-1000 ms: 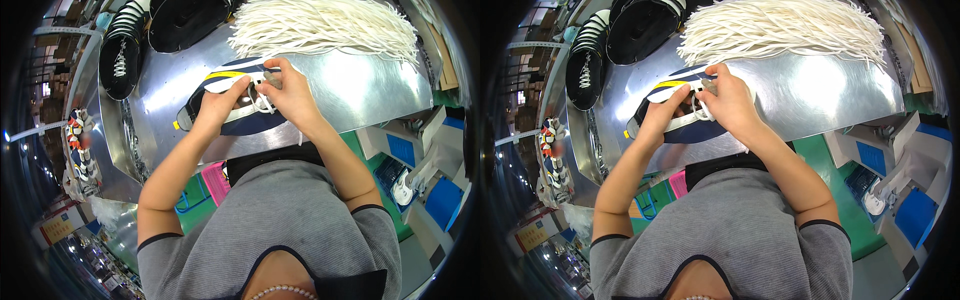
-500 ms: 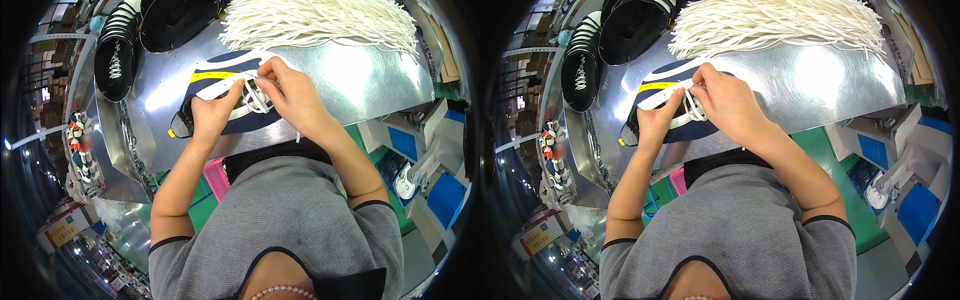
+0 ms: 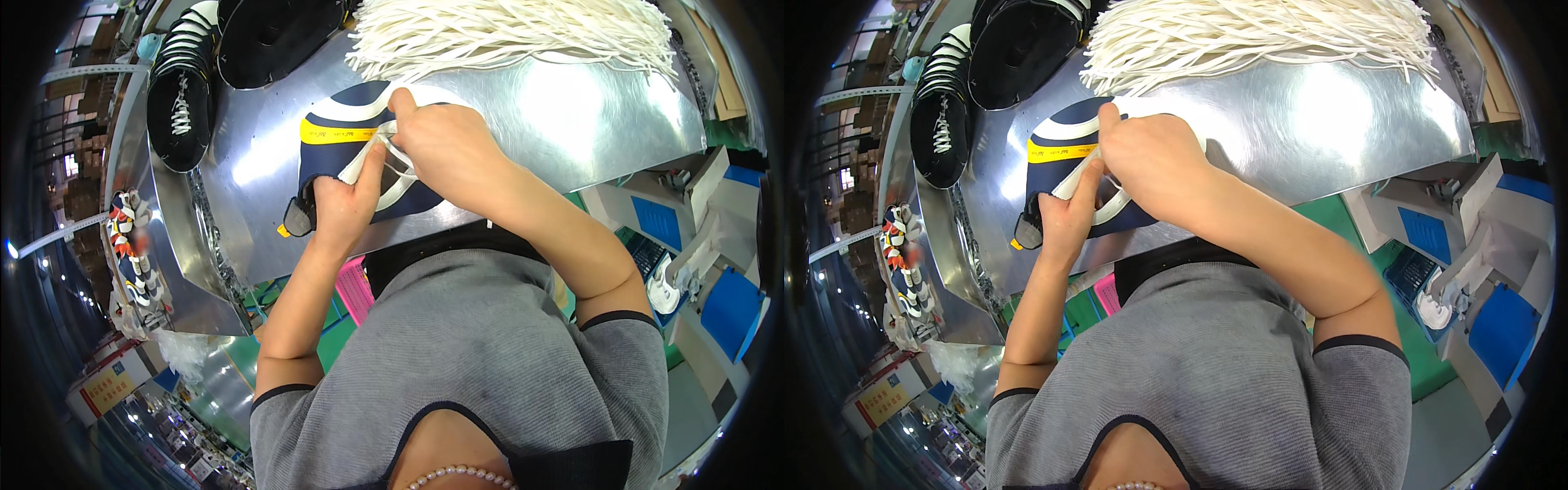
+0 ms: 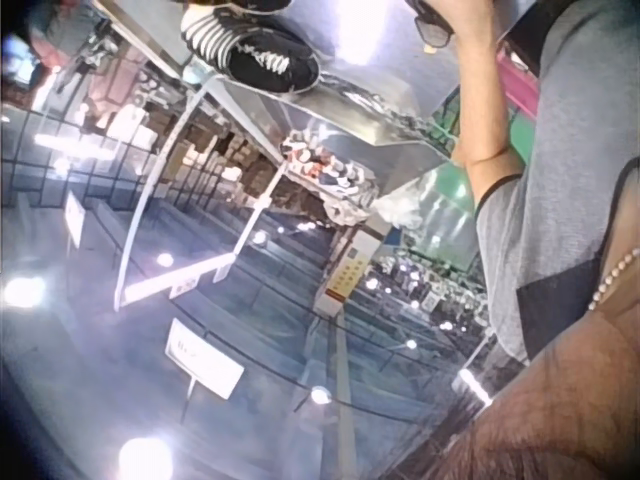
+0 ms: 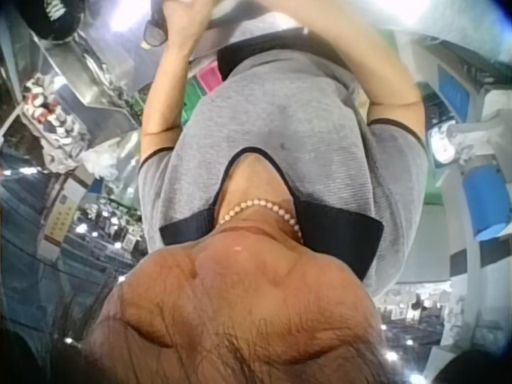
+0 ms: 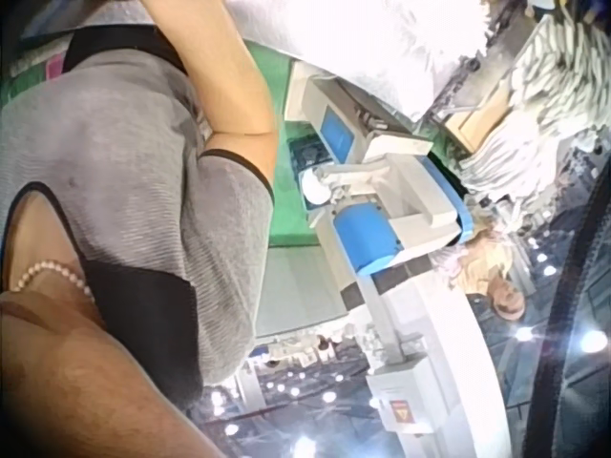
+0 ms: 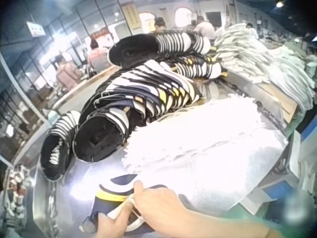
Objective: The person laces two athletic shoe uppers by hand, threading white laces through the eyelets and smoothing them against the tongue before placing them on a stack.
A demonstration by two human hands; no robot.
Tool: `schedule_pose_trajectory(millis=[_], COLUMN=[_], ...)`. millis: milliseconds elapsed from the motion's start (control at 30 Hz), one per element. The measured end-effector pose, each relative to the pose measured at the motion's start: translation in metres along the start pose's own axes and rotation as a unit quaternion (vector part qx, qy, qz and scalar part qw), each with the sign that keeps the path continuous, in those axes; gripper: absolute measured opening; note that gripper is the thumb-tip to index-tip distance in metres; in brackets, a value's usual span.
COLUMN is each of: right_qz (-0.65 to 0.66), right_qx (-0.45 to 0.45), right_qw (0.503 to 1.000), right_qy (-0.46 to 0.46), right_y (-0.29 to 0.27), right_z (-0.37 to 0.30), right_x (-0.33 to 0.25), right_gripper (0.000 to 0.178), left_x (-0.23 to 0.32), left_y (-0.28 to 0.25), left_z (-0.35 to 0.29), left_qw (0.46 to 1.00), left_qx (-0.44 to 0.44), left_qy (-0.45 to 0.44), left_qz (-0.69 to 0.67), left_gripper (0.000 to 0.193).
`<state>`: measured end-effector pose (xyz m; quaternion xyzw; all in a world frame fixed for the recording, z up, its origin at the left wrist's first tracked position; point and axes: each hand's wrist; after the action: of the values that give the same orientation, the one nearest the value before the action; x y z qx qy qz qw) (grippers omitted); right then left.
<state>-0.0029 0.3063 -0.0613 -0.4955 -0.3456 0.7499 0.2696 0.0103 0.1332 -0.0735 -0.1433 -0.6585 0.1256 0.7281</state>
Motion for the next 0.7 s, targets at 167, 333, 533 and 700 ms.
schedule_pose_trajectory(millis=[167, 333, 533, 700], right_qz=[-0.037, -0.008, 0.161, 0.156], right_qx=[-0.035, -0.14, 0.095, 0.197], right_qw=[0.997, 0.99, 0.978, 0.968], right_qy=[-0.052, 0.001, 0.094, 0.015], right_y=[0.004, -0.028, 0.005, 0.037], right_z=[0.003, 0.017, 0.006, 0.005], right_x=[-0.006, 0.013, 0.041, 0.039], right_gripper=[0.026, 0.02, 0.017, 0.016], left_x=[0.0, 0.017, 0.026, 0.017], left_y=[-0.001, -0.009, -0.009, -0.002], left_z=[-0.008, 0.01, 0.021, 0.026], left_qw=[0.996, 0.971, 0.95, 0.97], left_qx=[-0.039, -0.049, -0.11, -0.054], left_qy=[-0.08, -0.227, -0.241, -0.225], left_qz=[-0.023, -0.054, -0.163, -0.076], left_gripper=[0.017, 0.022, 0.03, 0.029])
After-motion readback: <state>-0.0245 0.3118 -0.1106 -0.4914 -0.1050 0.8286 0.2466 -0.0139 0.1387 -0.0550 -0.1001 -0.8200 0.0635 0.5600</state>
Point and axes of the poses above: each hand's wrist, its own z-axis towards the middle knuckle, its own y-axis out of the palm, x = y × z, and after that the axes turned 6 degrees about x, right-handed
